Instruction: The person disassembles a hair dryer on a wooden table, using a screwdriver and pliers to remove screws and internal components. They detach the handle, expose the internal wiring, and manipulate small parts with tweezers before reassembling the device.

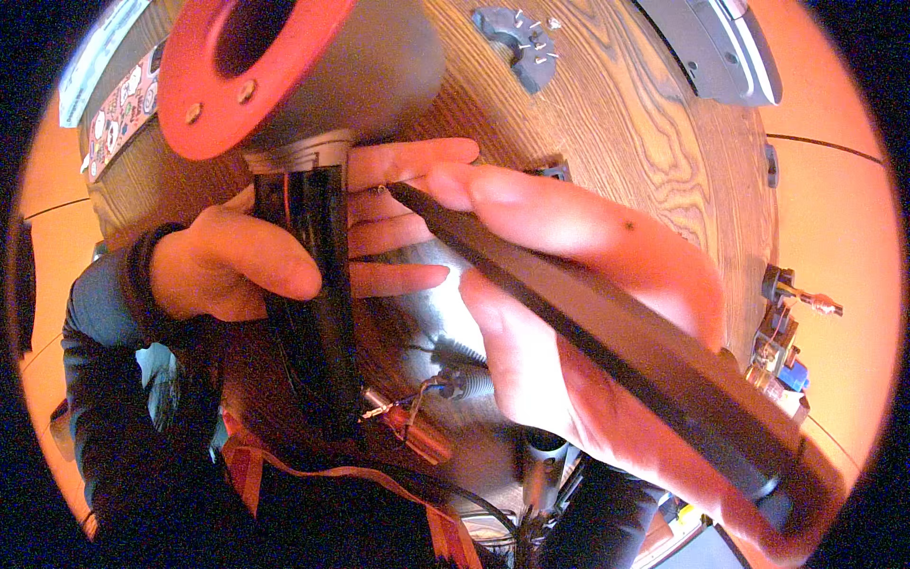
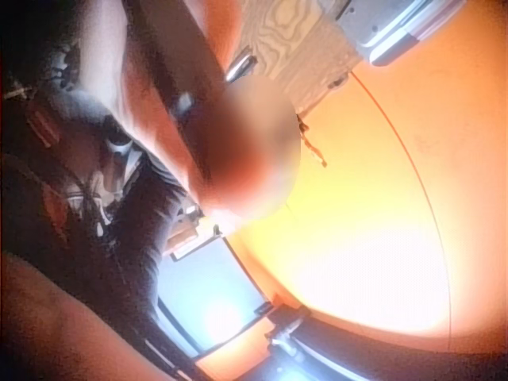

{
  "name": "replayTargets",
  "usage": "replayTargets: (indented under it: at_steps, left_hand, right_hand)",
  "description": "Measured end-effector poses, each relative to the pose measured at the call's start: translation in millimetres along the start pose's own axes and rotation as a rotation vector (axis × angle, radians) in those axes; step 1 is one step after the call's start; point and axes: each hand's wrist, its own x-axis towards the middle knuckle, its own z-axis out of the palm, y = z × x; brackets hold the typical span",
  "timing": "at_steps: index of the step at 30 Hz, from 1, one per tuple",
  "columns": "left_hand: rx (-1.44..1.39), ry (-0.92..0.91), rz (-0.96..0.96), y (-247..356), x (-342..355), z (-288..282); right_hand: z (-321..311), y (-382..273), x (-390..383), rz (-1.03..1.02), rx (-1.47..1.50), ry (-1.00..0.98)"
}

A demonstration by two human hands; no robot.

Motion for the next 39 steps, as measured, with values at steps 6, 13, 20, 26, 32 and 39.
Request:
replayTargets:
  at_steps: [6,13,20,26,32,39]
  left_hand:
    - [0.059,0.026,-0.051,2.4,-0.7,3.5]
    - [0.051,-0.012,-0.076,3.9,1.8,4.2]
    - [-0.019,-0.031,-0.06,1.9,0.6,-0.5]
    - [-0.025,-0.021,-0.068,1.5,-0.3,-0.5]
    - [0.017,-0.015,-0.077,2.9,1.4,0.5]
    - [0.042,0.008,-0.092,4.3,0.0,2.8]
  right_hand:
    - [-1.1,-1.8,-0.2,-0.005,-0.003,-0.006]
    - [-1.5,-3.2,-1.0,-0.006,-0.002,-0.006]
    - [-1.2,-3.3,-0.8,-0.006,-0.006,-0.006]
    - [-0.9,-2.4,-0.7,-0.006,-0.007,-0.009]
    - [0.7,-2.6,-2.4,-0.003,-0.01,-0.009]
    - [1.5,-2.1,-3.7,-0.01,-0.015,-0.006]
